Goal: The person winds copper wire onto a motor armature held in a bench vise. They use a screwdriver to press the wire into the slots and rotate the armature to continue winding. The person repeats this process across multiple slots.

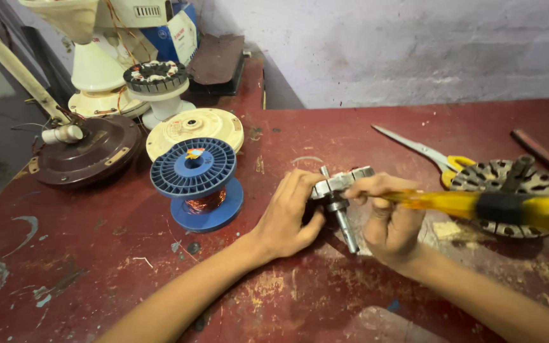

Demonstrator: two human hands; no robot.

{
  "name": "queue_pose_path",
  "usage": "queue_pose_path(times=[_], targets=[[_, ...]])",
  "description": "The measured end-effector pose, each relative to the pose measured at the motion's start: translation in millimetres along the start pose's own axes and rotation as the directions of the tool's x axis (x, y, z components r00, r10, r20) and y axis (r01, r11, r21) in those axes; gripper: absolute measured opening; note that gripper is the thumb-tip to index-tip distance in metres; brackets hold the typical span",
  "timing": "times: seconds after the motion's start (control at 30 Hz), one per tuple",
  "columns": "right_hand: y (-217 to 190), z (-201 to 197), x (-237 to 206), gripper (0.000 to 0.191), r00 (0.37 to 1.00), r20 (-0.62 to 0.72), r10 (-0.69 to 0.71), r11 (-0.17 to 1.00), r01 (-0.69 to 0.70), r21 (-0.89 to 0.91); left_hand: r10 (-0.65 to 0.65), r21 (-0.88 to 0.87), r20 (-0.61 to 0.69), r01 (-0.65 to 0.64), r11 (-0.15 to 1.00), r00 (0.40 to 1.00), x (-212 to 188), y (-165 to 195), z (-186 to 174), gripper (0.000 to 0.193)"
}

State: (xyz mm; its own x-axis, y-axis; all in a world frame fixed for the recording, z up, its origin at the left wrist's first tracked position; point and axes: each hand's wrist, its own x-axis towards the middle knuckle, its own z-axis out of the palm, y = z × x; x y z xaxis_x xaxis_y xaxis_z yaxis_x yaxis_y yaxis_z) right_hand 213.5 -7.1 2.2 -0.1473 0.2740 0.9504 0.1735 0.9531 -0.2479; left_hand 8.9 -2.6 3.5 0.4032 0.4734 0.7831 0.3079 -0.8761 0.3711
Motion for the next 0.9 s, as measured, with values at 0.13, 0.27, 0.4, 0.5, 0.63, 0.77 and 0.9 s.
queue_pose_path(times=[0.13,0.27,0.4,0.5,0.63,0.77,0.9], targets=[[-18.5,-1.0,11.0,0.006,0.987,0.159,-0.011,0.996,0.024,-0.081,-0.028,-0.034,-0.009,0.027,0.999,1.0,-0.9,-0.2,-1.7,0.053],[-24.0,-6.8,16.0,0.009,0.978,0.197,-0.065,0.966,0.111,-0.233,-0.037,-0.043,0.001,0.037,0.998,0.999,-2.1,1.8,-3.9,0.053],[-15.6,-5.1,17.0,0.013,0.994,0.075,-0.075,0.991,0.083,-0.105,-0.034,-0.034,0.007,0.034,0.999,0.999,-1.7,-0.3,-4.1,0.053],[-14.1,0.2,16.2,0.01,0.986,0.091,-0.142,0.978,0.154,-0.141,-0.032,-0.033,0.004,0.032,0.999,0.999,-3.4,-3.1,-3.9,0.052],[-12.6,0.5,17.1,0.006,0.939,0.252,-0.236,0.913,0.303,-0.274,-0.024,-0.02,-0.002,0.024,1.0,1.0,-4.6,-5.5,-2.7,0.052],[-4.5,-0.7,12.3,0.008,0.981,0.117,-0.155,0.963,0.176,-0.203,-0.014,0.001,-0.006,0.014,1.0,1.0,-2.2,-6.8,-1.3,0.053],[1.6,-2.8,6.0,0.012,0.998,0.052,-0.02,0.993,0.026,-0.117,-0.031,0.046,-0.012,0.031,0.998,0.999,-1.9,-7.5,-0.8,0.052]])
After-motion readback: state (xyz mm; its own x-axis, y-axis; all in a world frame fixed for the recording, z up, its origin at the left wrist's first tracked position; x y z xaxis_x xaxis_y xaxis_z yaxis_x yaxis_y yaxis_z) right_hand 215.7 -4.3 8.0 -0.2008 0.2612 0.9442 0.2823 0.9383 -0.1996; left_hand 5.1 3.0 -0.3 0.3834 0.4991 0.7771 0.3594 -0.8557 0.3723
